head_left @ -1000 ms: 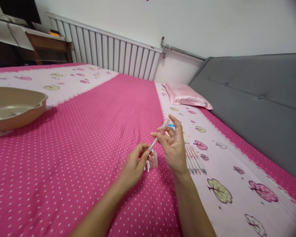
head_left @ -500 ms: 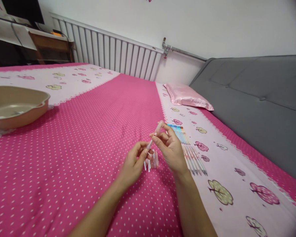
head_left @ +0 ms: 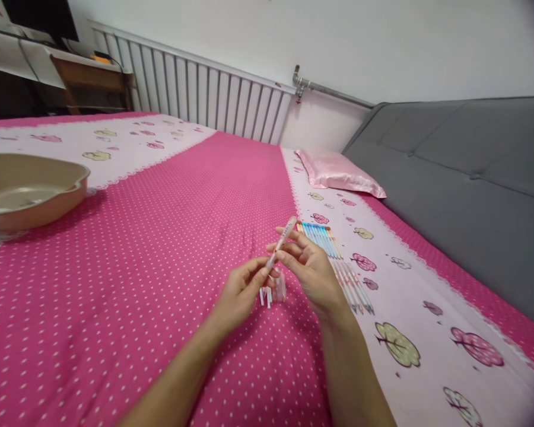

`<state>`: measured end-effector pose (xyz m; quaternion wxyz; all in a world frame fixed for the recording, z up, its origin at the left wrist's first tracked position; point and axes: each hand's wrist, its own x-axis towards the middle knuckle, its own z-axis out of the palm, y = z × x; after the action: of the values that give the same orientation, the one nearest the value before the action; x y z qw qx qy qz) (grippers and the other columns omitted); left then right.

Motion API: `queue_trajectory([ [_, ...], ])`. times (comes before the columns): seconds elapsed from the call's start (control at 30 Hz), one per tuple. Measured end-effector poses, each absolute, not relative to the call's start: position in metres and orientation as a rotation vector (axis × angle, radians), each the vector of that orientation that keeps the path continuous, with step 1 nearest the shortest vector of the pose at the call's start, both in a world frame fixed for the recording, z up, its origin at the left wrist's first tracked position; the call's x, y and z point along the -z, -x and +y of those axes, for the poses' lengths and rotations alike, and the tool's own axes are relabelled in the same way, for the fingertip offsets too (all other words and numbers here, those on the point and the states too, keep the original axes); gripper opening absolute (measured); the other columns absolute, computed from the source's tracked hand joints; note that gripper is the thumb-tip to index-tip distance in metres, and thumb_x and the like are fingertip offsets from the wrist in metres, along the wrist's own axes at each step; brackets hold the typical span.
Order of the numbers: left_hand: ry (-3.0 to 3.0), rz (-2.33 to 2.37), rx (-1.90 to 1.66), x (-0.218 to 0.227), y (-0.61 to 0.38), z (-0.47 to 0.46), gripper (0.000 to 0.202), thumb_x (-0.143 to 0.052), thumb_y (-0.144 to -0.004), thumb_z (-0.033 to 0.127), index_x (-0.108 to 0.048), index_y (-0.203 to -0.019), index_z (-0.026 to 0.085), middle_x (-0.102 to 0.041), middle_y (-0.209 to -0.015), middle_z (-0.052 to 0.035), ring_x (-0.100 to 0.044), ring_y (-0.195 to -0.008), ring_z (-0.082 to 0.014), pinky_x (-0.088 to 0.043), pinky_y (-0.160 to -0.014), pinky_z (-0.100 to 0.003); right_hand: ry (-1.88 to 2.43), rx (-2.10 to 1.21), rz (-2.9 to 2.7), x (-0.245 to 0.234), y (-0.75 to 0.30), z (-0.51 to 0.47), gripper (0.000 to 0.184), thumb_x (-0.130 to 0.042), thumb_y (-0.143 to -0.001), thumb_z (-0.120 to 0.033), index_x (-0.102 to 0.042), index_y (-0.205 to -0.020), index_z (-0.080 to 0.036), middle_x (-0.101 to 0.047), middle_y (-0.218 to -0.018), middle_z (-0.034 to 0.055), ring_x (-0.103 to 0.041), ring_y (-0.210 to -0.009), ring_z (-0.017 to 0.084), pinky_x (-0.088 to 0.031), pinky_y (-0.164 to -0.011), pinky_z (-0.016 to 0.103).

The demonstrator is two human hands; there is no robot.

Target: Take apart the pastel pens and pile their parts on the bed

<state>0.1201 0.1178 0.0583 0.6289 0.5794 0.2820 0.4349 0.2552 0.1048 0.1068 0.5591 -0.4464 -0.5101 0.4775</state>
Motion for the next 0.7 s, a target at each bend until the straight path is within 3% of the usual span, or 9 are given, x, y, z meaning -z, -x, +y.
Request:
queue_trajectory([
  [0.13,-1.332,0.586,-0.942,-0.059,-0.116,0.12,0.025,-0.049,-0.088,0.033,-0.061,-0.101,0.015,-0.061,-0.085,-0.0041,-0.058,-0.074,-0.0127,-0.049,-0.072,-0.029,1.054,-1.167,-1.227,-0.112,-0.259,0.099,0.034,-0.062,-0.078,-0.022,-0.056,-0.112,-0.023,-0.068,-0.093,0.0023,-0.063,-0.072,0.013,-0.053,-0.074,0.033],
  [0.4,-1.314,0.49,-0.815,-0.064,-0.108,0.119,0.023,-0.049,-0.088,0.033,-0.063,-0.084,0.016,-0.06,-0.076,-0.0032,-0.054,-0.069,-0.0115,-0.043,-0.07,-0.027,1.036,-1.239,-1.331,-0.111,-0.268,0.096,0.04,-0.06,-0.081,-0.026,-0.053,-0.12,-0.023,-0.067,-0.097,0.0048,-0.064,-0.083,0.016,-0.053,-0.073,0.033],
  [0.57,-1.305,0.493,-0.799,-0.066,-0.107,0.118,0.022,-0.051,-0.087,0.035,-0.062,-0.088,0.016,-0.062,-0.081,-0.0045,-0.056,-0.071,-0.0125,-0.045,-0.072,-0.029,1.06,-1.241,-1.336,-0.113,-0.267,0.095,0.04,-0.064,-0.079,-0.029,-0.055,-0.117,-0.024,-0.068,-0.093,0.004,-0.064,-0.07,0.015,-0.055,-0.065,0.033],
  [0.7,-1.298,0.482,-0.806,-0.062,-0.108,0.12,0.023,-0.053,-0.086,0.036,-0.061,-0.096,0.016,-0.064,-0.088,-0.0061,-0.06,-0.076,-0.0139,-0.047,-0.076,-0.032,1.08,-1.203,-1.319,-0.111,-0.267,0.096,0.041,-0.068,-0.076,-0.03,-0.057,-0.115,-0.023,-0.068,-0.086,0.0024,-0.063,-0.068,0.014,-0.053,-0.07,0.034],
])
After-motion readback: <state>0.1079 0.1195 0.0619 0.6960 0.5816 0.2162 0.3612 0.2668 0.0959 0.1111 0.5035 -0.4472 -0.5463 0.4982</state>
